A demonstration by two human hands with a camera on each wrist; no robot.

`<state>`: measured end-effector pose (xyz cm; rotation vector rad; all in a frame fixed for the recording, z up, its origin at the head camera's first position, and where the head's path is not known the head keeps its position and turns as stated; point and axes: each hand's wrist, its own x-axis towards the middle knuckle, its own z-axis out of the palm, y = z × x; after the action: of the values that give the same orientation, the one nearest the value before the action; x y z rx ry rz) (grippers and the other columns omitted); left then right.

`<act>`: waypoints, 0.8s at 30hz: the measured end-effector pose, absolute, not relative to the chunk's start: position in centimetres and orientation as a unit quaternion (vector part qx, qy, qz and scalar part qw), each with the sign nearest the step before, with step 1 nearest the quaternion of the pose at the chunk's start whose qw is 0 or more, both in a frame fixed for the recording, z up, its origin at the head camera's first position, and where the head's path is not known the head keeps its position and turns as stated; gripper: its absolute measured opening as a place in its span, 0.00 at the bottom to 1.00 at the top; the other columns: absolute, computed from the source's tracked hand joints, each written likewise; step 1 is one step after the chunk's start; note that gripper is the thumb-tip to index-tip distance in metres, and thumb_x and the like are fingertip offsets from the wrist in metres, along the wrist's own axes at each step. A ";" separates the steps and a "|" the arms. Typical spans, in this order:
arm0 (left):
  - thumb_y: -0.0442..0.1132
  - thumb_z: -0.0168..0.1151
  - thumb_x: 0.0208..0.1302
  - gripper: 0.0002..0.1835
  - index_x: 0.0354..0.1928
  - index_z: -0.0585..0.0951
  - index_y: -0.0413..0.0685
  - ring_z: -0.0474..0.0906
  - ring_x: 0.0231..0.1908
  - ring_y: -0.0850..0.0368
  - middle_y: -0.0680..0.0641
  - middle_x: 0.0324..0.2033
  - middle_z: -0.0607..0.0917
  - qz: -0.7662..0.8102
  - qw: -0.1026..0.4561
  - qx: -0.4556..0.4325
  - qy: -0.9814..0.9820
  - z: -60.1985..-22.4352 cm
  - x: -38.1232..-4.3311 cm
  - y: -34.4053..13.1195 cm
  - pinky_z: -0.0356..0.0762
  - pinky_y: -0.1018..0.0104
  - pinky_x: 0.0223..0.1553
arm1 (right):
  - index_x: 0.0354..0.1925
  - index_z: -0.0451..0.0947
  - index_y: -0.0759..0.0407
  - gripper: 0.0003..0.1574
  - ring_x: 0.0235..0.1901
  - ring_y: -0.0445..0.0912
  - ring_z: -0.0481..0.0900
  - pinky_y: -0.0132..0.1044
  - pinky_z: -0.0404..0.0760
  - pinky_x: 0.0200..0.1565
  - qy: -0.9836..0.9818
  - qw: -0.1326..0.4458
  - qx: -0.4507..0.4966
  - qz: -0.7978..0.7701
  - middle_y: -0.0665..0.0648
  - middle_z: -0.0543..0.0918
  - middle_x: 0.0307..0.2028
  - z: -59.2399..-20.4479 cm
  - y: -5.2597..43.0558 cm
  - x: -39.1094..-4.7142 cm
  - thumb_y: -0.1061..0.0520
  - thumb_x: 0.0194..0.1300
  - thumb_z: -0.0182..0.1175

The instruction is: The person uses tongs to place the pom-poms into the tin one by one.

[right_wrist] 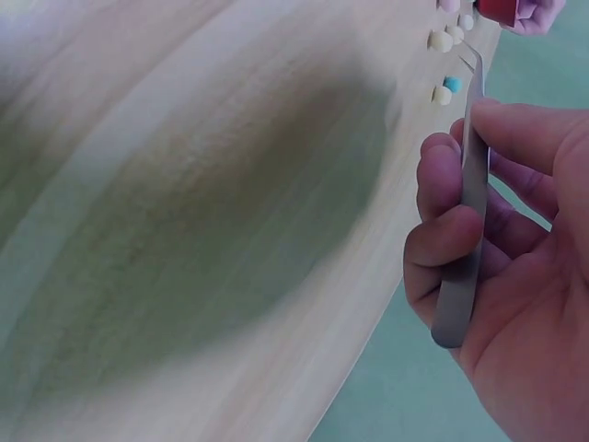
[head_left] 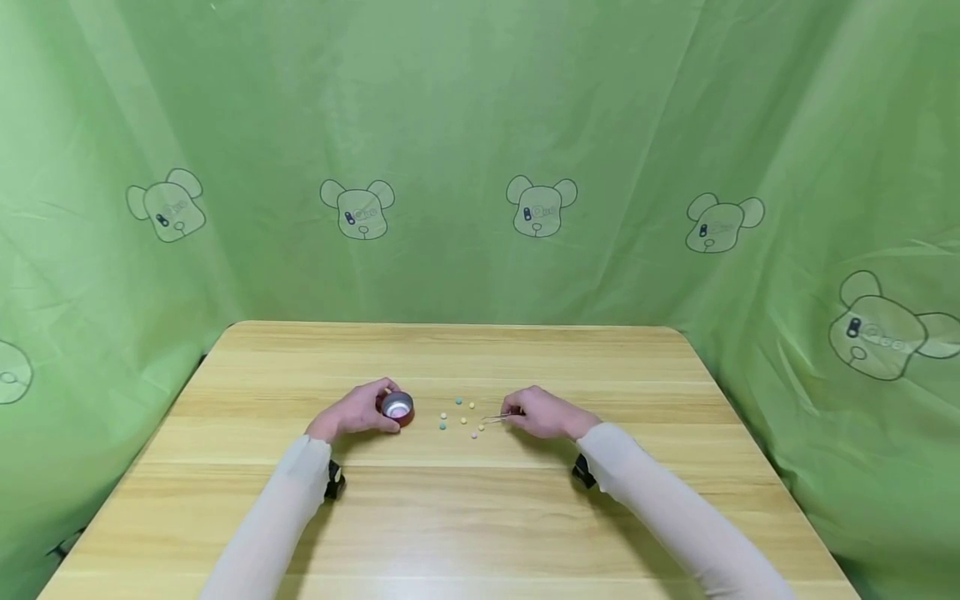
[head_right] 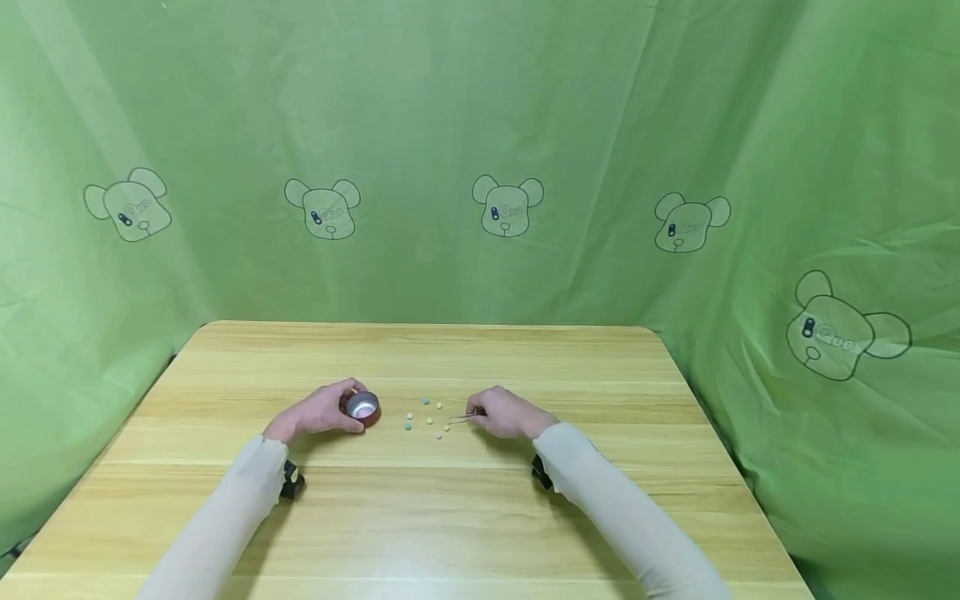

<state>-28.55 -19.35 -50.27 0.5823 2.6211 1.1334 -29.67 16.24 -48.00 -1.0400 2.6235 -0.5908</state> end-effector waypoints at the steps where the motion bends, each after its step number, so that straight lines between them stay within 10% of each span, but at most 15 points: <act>1: 0.36 0.74 0.48 0.27 0.50 0.73 0.44 0.75 0.46 0.49 0.44 0.44 0.79 0.388 0.114 0.198 0.893 -50.3 -28.6 -19.3 0.71 0.50 0.52 | 0.38 0.80 0.57 0.05 0.27 0.39 0.72 0.34 0.74 0.32 0.903 0.128 -0.358 -0.201 0.49 0.80 0.31 -48.0 16.2 -29.7 0.60 0.66 0.58; 24: 0.38 0.76 0.45 0.27 0.48 0.74 0.49 0.75 0.44 0.52 0.48 0.42 0.79 0.392 0.119 0.180 0.894 -50.6 -28.9 -19.3 0.71 0.52 0.51 | 0.37 0.79 0.53 0.04 0.28 0.39 0.72 0.35 0.73 0.33 0.903 0.137 -0.362 -0.186 0.47 0.79 0.30 -48.5 15.8 -29.8 0.58 0.67 0.57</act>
<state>-28.89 -19.28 -50.58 0.5251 2.6141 1.1460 -29.80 15.76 -48.51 -1.0486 2.6138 -0.5382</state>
